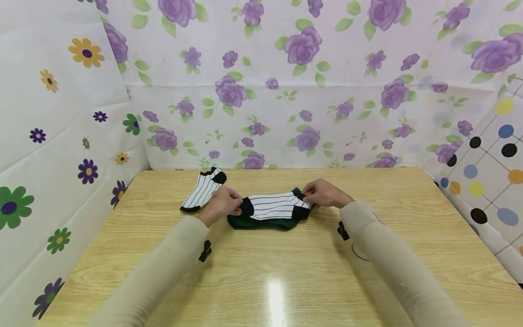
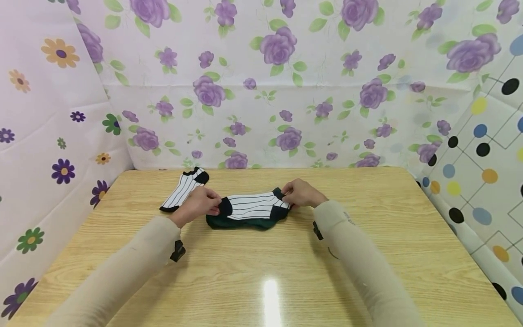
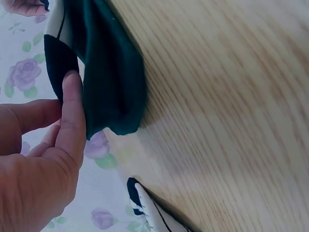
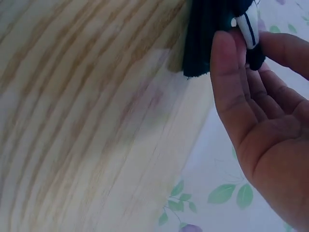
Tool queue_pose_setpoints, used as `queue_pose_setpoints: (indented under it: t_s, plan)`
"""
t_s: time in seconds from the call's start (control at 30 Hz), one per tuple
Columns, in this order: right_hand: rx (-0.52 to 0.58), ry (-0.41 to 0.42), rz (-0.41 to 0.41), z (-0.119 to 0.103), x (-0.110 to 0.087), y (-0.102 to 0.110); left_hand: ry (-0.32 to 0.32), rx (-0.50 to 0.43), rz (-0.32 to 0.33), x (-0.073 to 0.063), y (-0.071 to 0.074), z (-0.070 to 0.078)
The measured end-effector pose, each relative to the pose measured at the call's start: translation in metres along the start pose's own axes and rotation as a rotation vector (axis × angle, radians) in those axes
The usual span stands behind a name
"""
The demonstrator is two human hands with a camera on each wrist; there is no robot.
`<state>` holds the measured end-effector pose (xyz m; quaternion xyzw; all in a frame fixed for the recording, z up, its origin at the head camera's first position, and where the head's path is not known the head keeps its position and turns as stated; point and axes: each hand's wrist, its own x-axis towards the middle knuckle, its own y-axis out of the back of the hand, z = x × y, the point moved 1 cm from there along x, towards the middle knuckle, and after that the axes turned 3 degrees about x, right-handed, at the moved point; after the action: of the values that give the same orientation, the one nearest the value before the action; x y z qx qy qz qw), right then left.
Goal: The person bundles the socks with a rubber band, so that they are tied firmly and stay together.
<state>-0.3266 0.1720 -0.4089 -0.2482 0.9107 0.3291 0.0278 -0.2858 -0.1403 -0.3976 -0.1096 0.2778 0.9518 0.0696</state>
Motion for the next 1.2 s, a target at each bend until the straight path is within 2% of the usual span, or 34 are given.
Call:
queue_pose_setpoints:
  t_s: [0.17,0.33,0.6,0.73,0.9,1.1,1.2]
  plan:
    - [-0.053,0.021,0.030,-0.003,0.008,-0.006,0.012,0.046,0.021,-0.002,0.009,-0.005]
    - [-0.109,0.013,0.046,-0.009,0.015,-0.011,0.021,0.068,0.011,-0.002,0.018,-0.010]
    - [-0.162,0.001,0.040,-0.026,0.018,-0.007,0.025,0.033,-0.030,-0.010,0.037,-0.015]
    - [-0.141,-0.011,0.039,-0.030,0.018,-0.005,0.029,0.003,-0.035,-0.016,0.050,-0.019]
    - [-0.101,-0.016,0.021,-0.032,0.021,-0.005,0.070,-0.021,-0.040,-0.023,0.064,-0.028]
    - [-0.087,0.015,0.009,-0.039,0.032,-0.012,0.138,-0.043,0.008,-0.030,0.079,-0.044]
    - [-0.086,0.037,0.012,-0.044,0.037,-0.017,0.163,-0.097,0.030,-0.033,0.088,-0.054]
